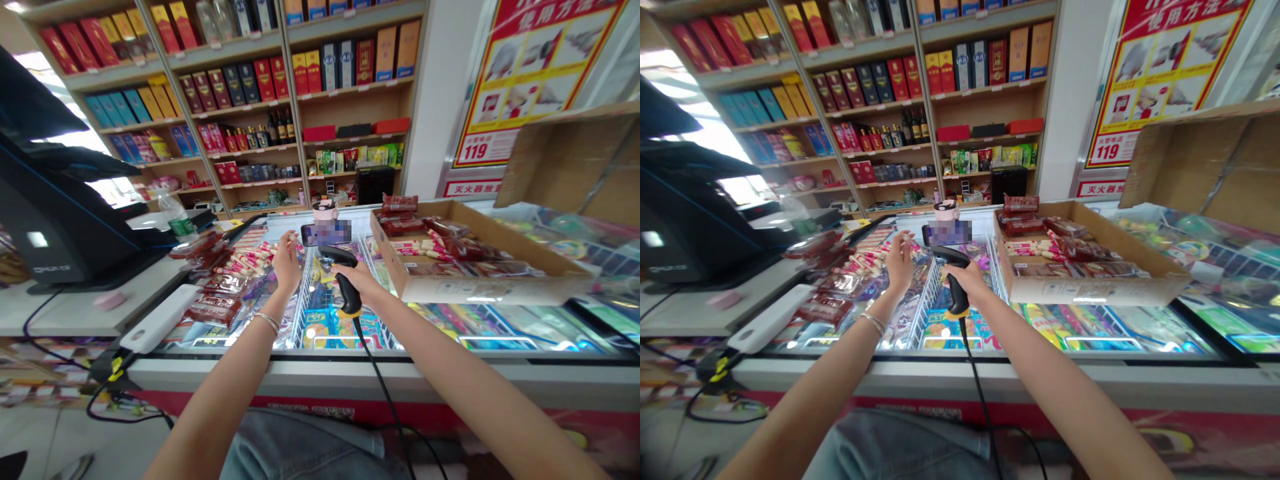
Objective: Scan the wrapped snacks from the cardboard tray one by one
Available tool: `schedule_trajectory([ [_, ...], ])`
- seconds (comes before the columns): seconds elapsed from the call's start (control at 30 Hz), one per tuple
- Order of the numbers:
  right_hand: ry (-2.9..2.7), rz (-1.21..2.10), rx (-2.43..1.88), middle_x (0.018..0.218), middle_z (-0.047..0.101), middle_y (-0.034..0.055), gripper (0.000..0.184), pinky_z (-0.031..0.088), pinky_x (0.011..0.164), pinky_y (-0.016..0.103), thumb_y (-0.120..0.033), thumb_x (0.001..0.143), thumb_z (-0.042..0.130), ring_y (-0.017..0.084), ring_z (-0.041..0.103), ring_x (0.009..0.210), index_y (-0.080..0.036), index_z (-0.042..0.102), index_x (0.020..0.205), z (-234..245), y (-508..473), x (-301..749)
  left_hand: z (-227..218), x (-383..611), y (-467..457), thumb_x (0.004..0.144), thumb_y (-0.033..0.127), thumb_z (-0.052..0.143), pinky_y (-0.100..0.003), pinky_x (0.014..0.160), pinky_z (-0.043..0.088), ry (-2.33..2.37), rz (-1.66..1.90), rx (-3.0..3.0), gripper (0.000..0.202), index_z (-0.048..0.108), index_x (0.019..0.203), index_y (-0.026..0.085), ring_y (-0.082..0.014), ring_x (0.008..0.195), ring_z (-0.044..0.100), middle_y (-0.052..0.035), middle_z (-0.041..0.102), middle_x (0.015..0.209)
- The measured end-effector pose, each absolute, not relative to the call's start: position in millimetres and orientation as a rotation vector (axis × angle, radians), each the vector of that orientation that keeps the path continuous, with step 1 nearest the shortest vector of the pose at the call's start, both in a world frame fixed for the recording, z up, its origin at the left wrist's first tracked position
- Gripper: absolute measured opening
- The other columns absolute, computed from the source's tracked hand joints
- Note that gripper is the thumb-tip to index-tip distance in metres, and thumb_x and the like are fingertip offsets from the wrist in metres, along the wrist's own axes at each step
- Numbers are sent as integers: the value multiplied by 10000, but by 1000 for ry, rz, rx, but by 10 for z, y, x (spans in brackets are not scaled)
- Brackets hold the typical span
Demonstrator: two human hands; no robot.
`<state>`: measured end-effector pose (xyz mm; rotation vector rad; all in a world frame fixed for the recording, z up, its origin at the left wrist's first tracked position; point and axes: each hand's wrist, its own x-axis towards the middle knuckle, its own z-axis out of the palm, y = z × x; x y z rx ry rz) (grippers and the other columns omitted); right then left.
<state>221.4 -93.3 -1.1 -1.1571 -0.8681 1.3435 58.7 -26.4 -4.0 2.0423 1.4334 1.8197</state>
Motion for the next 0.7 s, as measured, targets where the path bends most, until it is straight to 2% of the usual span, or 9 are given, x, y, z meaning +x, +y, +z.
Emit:
schedule_trajectory([
  [0.43, -864, 1298, -1115, 529, 556, -23, 166, 512, 469, 207, -111, 669, 650, 105, 571, 441, -130, 563, 809, -35, -895, 2225, -41, 578, -265, 927, 282, 343, -265, 787, 452, 1450, 1822, 2062, 292, 497, 1170, 231, -156, 902, 631, -44, 664, 1077],
  [0.57, -873, 1346, -1134, 499, 535, -24, 208, 522, 474, 230, -167, 671, 695, 121, 573, 442, -130, 567, 830, -7, -928, 2230, 19, 473, -251, 926, 315, 363, -279, 785, 440, 1704, 1715, 2200, 298, 553, 1141, 234, -187, 893, 631, -49, 678, 1009],
  [0.7, -834, 1381, -1120, 492, 531, -21, 233, 520, 462, 254, -232, 692, 708, 130, 559, 426, -147, 540, 830, 34, -954, 2238, 122, 241, -242, 930, 275, 332, -310, 810, 434, 2057, 1610, 2271, 331, 547, 1180, 258, -226, 998, 601, -74, 649, 1118],
])
